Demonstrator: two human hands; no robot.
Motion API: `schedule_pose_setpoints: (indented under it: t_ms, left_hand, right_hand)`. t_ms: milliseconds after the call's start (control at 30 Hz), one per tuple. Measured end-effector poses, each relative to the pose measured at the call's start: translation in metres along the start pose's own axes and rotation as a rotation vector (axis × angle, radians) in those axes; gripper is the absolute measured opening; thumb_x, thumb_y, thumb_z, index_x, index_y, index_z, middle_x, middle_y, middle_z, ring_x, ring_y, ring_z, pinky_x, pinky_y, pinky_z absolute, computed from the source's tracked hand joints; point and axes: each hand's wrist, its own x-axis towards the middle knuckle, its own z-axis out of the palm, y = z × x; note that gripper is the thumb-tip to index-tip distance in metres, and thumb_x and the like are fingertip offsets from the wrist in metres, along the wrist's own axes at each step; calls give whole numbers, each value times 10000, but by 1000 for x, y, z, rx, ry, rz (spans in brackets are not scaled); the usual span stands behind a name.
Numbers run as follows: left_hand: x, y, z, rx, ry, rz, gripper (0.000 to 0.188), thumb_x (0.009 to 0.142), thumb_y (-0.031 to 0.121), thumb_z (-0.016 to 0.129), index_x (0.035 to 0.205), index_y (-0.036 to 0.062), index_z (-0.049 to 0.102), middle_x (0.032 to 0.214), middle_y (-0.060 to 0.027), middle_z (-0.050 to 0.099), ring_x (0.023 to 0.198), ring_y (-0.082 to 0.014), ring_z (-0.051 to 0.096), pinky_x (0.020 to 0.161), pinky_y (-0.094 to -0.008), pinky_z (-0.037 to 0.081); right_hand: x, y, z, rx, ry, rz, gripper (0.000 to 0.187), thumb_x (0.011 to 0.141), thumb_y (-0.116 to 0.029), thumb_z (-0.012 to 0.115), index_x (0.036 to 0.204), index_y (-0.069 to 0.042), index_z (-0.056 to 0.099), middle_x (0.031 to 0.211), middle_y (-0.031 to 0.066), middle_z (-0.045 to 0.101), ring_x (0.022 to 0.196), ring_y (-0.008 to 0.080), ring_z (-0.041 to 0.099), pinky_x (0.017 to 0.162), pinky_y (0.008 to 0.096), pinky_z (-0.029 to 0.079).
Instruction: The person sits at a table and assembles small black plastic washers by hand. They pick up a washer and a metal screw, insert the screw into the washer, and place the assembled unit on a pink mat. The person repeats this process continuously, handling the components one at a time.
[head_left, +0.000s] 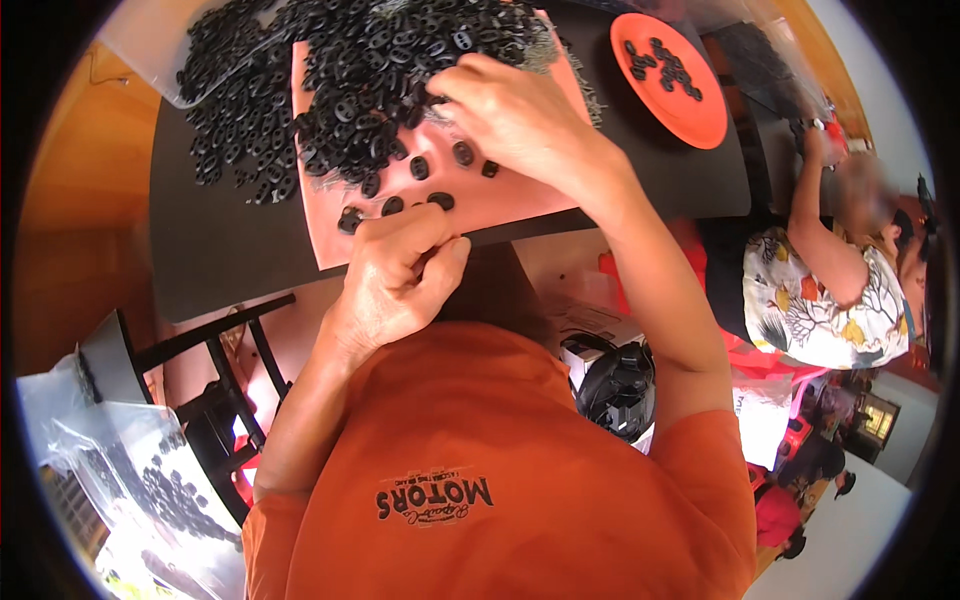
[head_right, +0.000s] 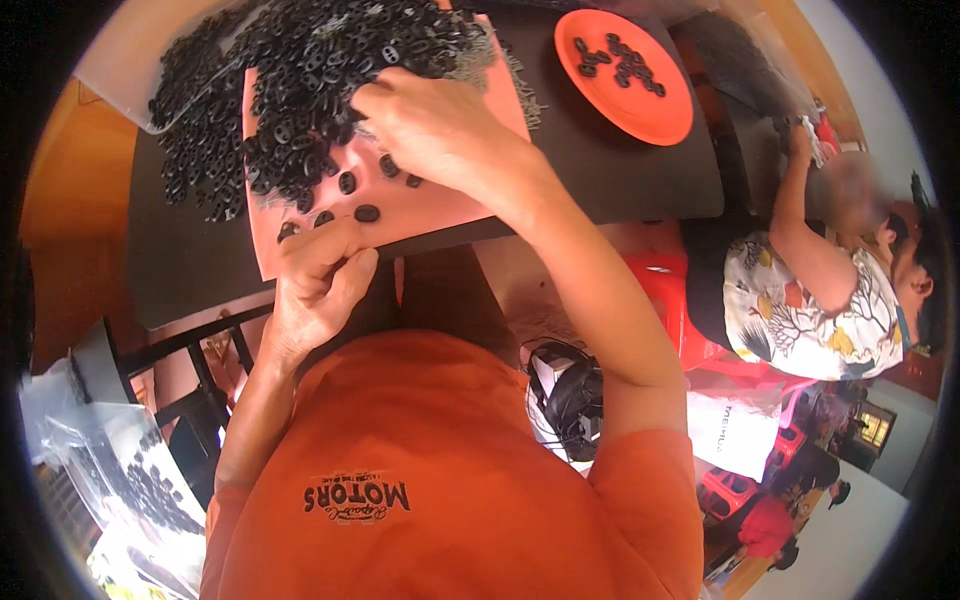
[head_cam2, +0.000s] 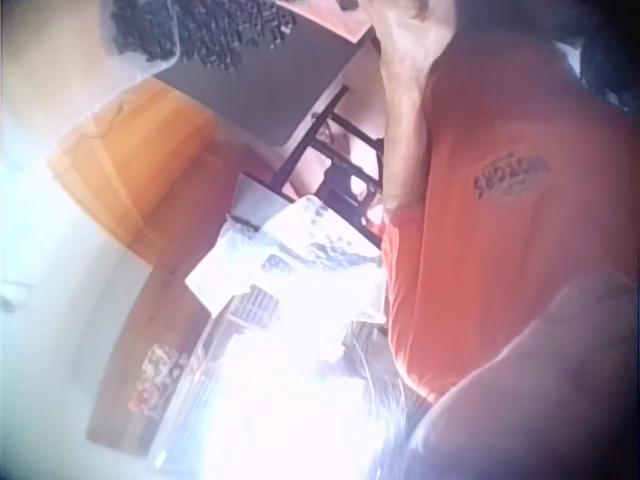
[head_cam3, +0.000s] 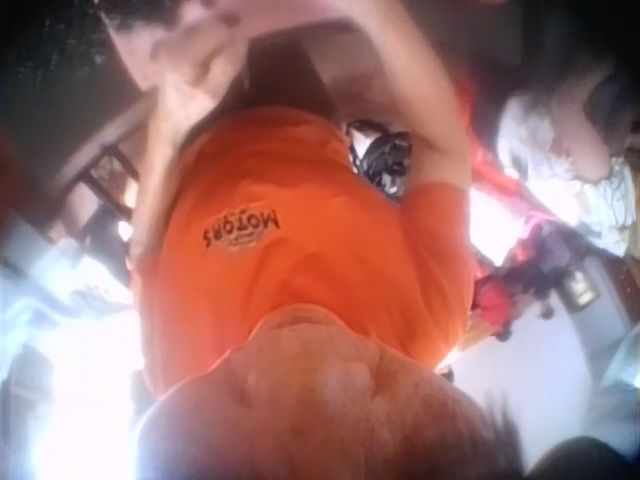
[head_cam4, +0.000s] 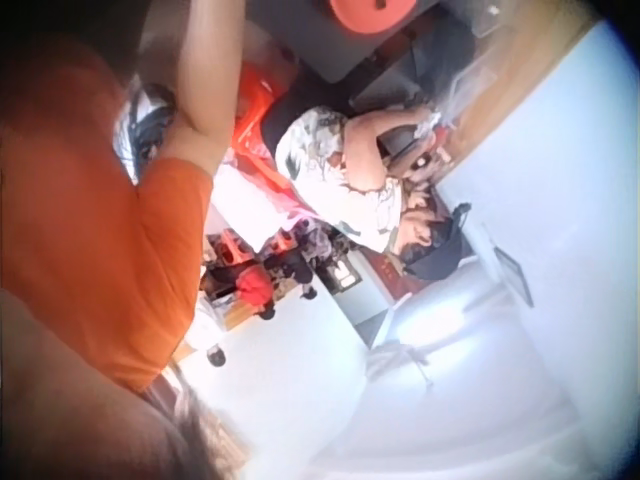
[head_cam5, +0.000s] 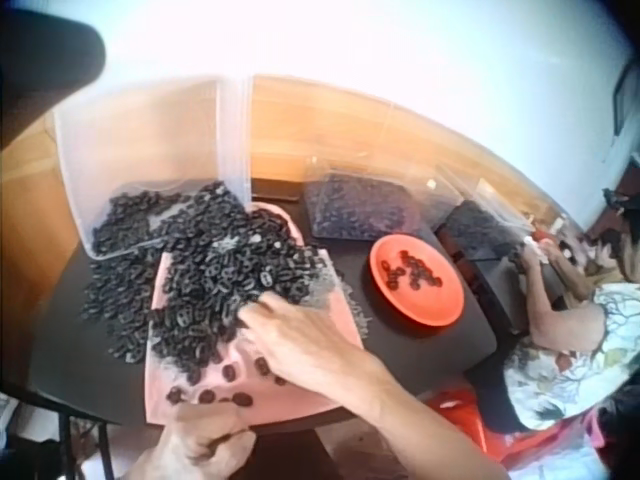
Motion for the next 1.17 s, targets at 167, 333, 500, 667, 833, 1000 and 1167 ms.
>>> schedule_pose_setpoints:
  t_ms: [167,333,500,667,833,1000,1167]
  left_hand:
    - [0,-3,5,1,14,19,163,782,-13,591,656,-6,487,550,-83,420,459,-187,409,442,-328,326]
    - [0,-3,3,55,-19,41,201,734,-30,603,615,18,449,539,-87,417,462,-236,428,440,-347,330]
    - [0,-3,2,52,-22,36,215,702,-42,619,602,28,443,527,-84,417,458,-244,431,433,-352,324]
    - [1,-4,3,42,-9,28,218,697,-33,623,590,28,443,534,-88,438,459,-256,437,432,-356,330]
    - [0,-6,4,34,4,34,223,692,-22,634,584,28,445,538,-88,445,461,-266,444,436,-361,340]
    - [-2,-8,5,46,10,43,214,691,-16,638,588,27,455,538,-90,443,456,-269,442,433,-364,338]
    - [-6,-12,5,45,2,45,199,708,10,639,599,35,475,538,-90,448,467,-270,462,432,-354,346]
  right_hand:
    - [-24,0,-7,96,39,-38,87,837,-83,592,920,-62,577,835,89,559,702,319,603,582,416,483]
    - [-44,-15,-8,126,23,-24,119,823,-62,593,941,-82,595,822,85,549,705,311,602,573,414,480]
    - [-42,-7,-13,0,24,5,141,797,-36,591,931,-81,597,815,73,547,680,298,605,538,401,478]
    - [-35,-13,-7,69,47,-47,119,796,-36,592,907,-77,595,814,71,545,661,299,603,533,400,479]
    - [-30,-11,-5,-117,-33,-29,113,785,-38,599,893,-69,597,819,72,548,668,294,611,541,386,490]
    - [-21,-28,2,76,83,-104,100,769,-50,607,867,-68,595,805,76,547,667,295,616,531,387,495]
    - [-26,-7,-4,-127,-24,-24,134,757,-60,626,887,-69,596,844,78,555,715,276,643,534,375,514]
